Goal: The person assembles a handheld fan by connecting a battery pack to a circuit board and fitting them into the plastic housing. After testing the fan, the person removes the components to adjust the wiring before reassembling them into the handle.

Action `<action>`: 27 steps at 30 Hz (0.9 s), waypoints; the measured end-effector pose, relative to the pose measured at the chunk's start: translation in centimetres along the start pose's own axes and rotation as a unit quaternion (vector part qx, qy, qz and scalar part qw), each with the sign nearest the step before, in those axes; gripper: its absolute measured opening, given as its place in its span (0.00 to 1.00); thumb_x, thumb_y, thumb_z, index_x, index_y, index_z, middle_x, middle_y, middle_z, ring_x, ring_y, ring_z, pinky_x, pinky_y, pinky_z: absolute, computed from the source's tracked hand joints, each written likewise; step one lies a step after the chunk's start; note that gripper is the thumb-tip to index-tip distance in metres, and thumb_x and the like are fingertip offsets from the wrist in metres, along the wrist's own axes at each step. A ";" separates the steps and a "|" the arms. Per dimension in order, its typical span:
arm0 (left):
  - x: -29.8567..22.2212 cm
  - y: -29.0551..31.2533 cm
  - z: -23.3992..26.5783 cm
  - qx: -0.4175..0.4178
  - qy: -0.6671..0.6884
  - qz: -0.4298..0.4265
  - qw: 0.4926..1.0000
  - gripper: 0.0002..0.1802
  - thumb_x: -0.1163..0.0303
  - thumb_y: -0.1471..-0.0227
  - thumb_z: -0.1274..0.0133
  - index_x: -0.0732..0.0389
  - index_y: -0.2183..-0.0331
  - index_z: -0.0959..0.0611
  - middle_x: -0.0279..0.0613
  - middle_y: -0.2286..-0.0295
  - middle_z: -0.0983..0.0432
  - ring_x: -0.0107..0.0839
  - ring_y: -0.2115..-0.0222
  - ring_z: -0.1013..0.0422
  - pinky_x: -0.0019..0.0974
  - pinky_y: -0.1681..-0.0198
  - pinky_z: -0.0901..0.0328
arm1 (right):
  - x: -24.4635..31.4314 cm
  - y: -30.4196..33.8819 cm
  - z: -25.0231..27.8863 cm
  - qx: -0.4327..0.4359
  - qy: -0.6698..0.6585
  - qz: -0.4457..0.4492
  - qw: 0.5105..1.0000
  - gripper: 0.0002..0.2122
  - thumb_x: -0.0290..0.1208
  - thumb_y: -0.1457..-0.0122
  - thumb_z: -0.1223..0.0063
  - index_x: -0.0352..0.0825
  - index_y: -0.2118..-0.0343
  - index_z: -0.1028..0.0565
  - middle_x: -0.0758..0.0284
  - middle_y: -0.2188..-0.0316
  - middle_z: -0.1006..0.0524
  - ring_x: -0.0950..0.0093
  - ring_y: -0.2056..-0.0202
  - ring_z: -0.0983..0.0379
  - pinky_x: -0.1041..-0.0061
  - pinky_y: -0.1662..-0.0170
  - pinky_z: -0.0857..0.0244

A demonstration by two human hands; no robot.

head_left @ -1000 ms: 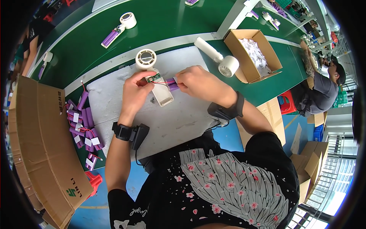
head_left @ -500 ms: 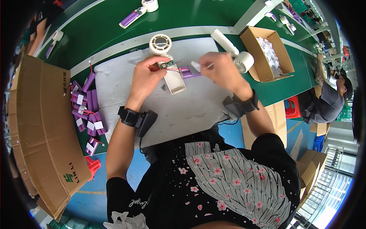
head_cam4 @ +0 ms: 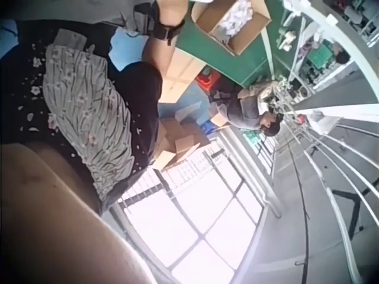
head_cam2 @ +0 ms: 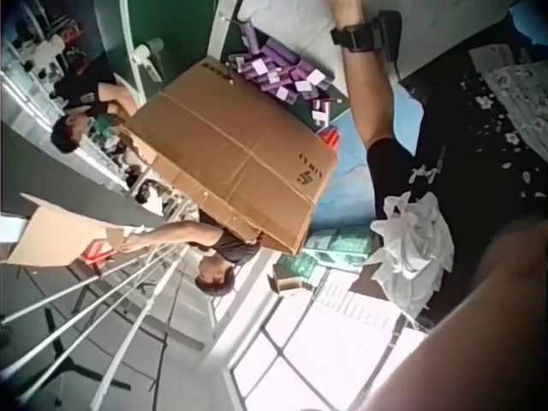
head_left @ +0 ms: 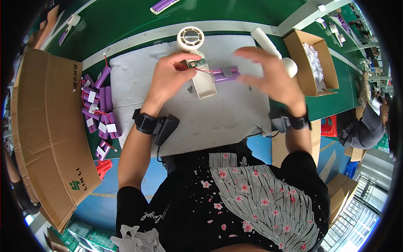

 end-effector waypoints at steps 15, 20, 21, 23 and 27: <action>-0.9 -0.1 0.2 -0.017 -0.016 -0.077 0.997 0.17 0.77 0.58 0.39 0.56 0.61 0.14 0.38 0.64 0.21 0.23 0.71 0.25 0.26 0.65 0.30 | -3.4 -1.4 -5.5 0.296 -0.338 -0.183 0.875 0.18 0.28 0.45 0.42 0.29 0.52 0.28 0.64 0.65 0.22 0.73 0.70 0.24 0.74 0.62 0.29; -0.8 -0.1 0.1 -0.023 -0.025 -0.085 0.996 0.17 0.77 0.58 0.38 0.56 0.61 0.14 0.39 0.64 0.21 0.24 0.72 0.25 0.26 0.66 0.30 | -2.5 -1.2 -5.2 0.286 -0.549 -0.236 0.749 0.26 0.25 0.46 0.44 0.30 0.43 0.37 0.62 0.62 0.25 0.69 0.66 0.22 0.74 0.61 0.27; -1.0 -0.1 0.1 -0.024 -0.036 -0.092 0.995 0.18 0.77 0.59 0.38 0.56 0.61 0.14 0.39 0.64 0.21 0.24 0.72 0.25 0.26 0.67 0.30 | -2.3 -1.2 -5.2 0.288 -0.572 -0.237 0.731 0.30 0.24 0.47 0.44 0.31 0.41 0.39 0.61 0.60 0.26 0.68 0.64 0.22 0.74 0.60 0.27; -1.3 0.0 0.1 -0.027 -0.057 -0.109 0.992 0.18 0.77 0.60 0.38 0.56 0.62 0.14 0.40 0.65 0.20 0.24 0.74 0.25 0.26 0.68 0.30 | -2.1 -0.9 -5.3 0.292 -0.586 -0.215 0.724 0.32 0.24 0.49 0.43 0.30 0.40 0.40 0.61 0.58 0.27 0.68 0.62 0.23 0.74 0.60 0.27; -1.6 0.1 0.1 -0.038 -0.085 -0.128 0.987 0.18 0.77 0.61 0.38 0.57 0.62 0.14 0.40 0.66 0.20 0.24 0.75 0.26 0.26 0.69 0.30 | -1.7 -0.5 -5.3 0.302 -0.601 -0.163 0.722 0.37 0.23 0.56 0.39 0.30 0.40 0.42 0.60 0.54 0.31 0.67 0.58 0.25 0.73 0.58 0.27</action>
Point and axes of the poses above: each hand's wrist, its own y-axis away from the middle knuckle, its own z-axis out of the back of the hand, x = y × z, the point moved 4 cm from there along -y, towards the middle knuckle
